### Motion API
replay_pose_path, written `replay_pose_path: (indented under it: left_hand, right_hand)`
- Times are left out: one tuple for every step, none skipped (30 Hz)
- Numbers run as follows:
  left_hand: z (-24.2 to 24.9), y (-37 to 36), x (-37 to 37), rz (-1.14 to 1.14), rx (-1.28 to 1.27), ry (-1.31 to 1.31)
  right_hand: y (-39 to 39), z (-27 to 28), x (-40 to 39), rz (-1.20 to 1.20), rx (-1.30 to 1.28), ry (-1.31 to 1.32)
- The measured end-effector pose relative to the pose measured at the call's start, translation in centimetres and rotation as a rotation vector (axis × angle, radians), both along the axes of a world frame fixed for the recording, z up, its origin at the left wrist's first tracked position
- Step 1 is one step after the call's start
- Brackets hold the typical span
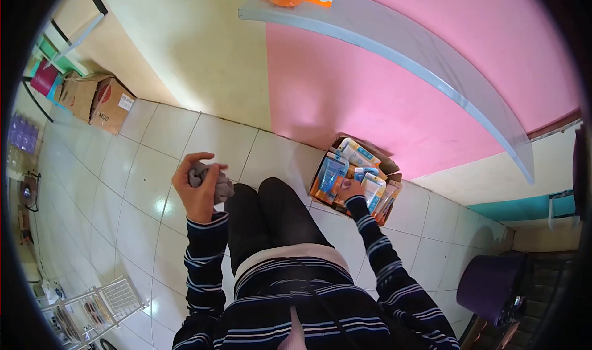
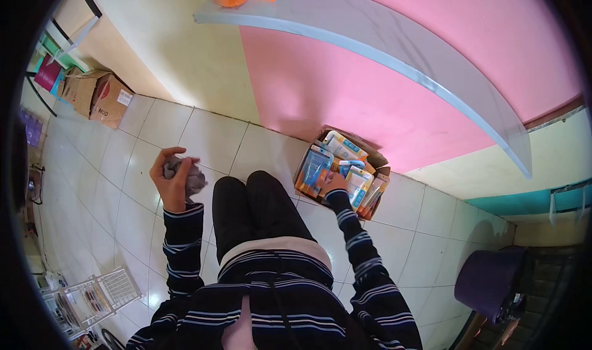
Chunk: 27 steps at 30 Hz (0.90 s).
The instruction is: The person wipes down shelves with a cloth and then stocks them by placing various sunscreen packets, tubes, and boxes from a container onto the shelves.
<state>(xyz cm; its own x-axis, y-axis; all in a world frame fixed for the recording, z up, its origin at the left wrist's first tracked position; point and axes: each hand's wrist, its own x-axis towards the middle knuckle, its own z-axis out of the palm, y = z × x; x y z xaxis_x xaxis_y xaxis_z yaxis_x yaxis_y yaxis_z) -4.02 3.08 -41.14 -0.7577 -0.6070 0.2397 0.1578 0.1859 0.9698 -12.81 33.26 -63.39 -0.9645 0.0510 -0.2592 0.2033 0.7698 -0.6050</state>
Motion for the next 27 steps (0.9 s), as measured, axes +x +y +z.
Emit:
replay_pose_path:
  left_hand:
    - [-0.2, 0.2, 0.2, -0.001, -0.001, -0.006]
    - [-0.2, 0.4, 0.4, -0.027, 0.019, -0.059]
    - [-0.3, 0.6, 0.5, -0.052, 0.04, -0.109]
    - [-0.5, 0.8, 0.5, -0.052, 0.057, -0.117]
    - [-0.7, 0.9, 0.8, -0.056, 0.055, -0.112]
    - [-0.9, 1.0, 1.0, -0.067, 0.061, -0.143]
    - [-1.0, 1.1, 0.6, -0.08, 0.063, -0.148]
    - [-1.2, 1.2, 0.3, -0.088, 0.065, -0.15]
    - [-1.4, 1.2, 0.4, -0.094, 0.065, -0.155]
    - [-1.4, 1.1, 0.3, -0.098, 0.072, -0.147]
    - [-1.4, 1.0, 0.3, -0.099, 0.078, -0.145]
    - [-1.5, 0.7, 0.5, -0.094, 0.066, -0.118]
    - [-1.5, 0.4, 0.7, -0.075, 0.058, -0.138]
    - [-1.6, 0.2, 0.4, -0.054, 0.052, -0.15]
    - [-1.9, -0.1, 0.3, -0.048, 0.049, -0.121]
    - [-2.2, -0.5, 0.5, -0.032, 0.069, -0.111]
    - [-2.3, -0.6, 0.6, -0.023, 0.09, -0.112]
    - [-1.9, -0.6, 0.5, -0.015, 0.082, -0.126]
    - [-1.5, -0.5, 0.3, -0.023, 0.083, -0.128]
    - [-1.1, -0.3, 0.0, -0.028, 0.082, -0.113]
    - [-0.7, -0.2, -0.2, -0.03, 0.079, -0.099]
    - [-0.1, 0.1, -0.3, -0.042, 0.075, -0.083]
    - [0.3, 0.3, -0.3, -0.039, 0.071, -0.08]
    - [0.7, 0.5, -0.1, -0.049, 0.068, -0.065]
    - [0.9, 0.6, 0.0, -0.06, 0.064, -0.049]
    - [0.9, 0.6, 0.2, -0.05, 0.06, -0.041]
    - [0.8, 0.5, 0.5, -0.05, 0.059, -0.035]
  right_hand:
    - [-0.6, -1.7, 0.4, -0.047, -0.048, 0.011]
    - [-1.6, -1.8, 0.7, -0.095, -0.096, 0.023]
    - [-2.7, -1.8, 1.0, -0.095, -0.098, 0.021]
    - [-4.2, -0.2, 1.3, -0.205, -0.005, 0.062]
    - [-5.0, 0.9, 1.3, -0.319, 0.087, 0.106]
    - [-4.4, -1.9, 1.1, -0.248, 0.074, 0.207]
    - [-4.0, -4.3, 1.0, -0.283, 0.071, 0.249]
    - [-3.2, -5.9, 0.7, -0.159, -0.007, 0.278]
    - [-3.4, -4.4, 1.0, -0.24, -0.196, 0.301]
    - [-2.8, -4.6, 0.8, -0.137, 0.046, 0.421]
    - [-2.2, -3.4, 0.7, -0.138, 0.011, 0.237]
    - [-2.1, -0.4, 1.4, -0.209, -0.393, 0.219]
    - [-2.9, 6.9, 2.4, -0.217, -0.305, 0.279]
    - [-1.4, 6.7, 2.4, -0.116, -0.286, 0.55]
    - [-1.1, 10.8, 3.0, -0.175, -0.543, 0.478]
    - [-2.7, 18.8, 3.6, -0.197, -0.879, 0.679]
    - [-1.1, 20.8, 3.1, -0.106, -0.681, 0.941]
    - [-0.9, 25.6, 3.2, -0.062, -0.754, 0.993]
    - [-1.1, 30.8, 2.6, 0.081, -0.723, 1.138]
    - [-1.5, 34.6, 2.3, -0.038, -0.826, 0.957]
    - [-0.8, 36.7, 0.6, 0.137, -0.769, 0.981]
    - [-1.4, 38.6, -1.8, 0.248, -0.74, 1.051]
    - [-2.1, 39.7, -4.0, 0.245, -0.784, 1.028]
    - [-3.0, 40.6, -6.1, 0.284, -0.756, 0.966]
    - [-3.6, 41.1, -8.0, 0.322, -0.725, 0.905]
    - [-4.0, 40.8, -9.9, 0.312, -0.679, 0.887]
    - [-4.3, 40.5, -11.3, 0.302, -0.632, 0.87]
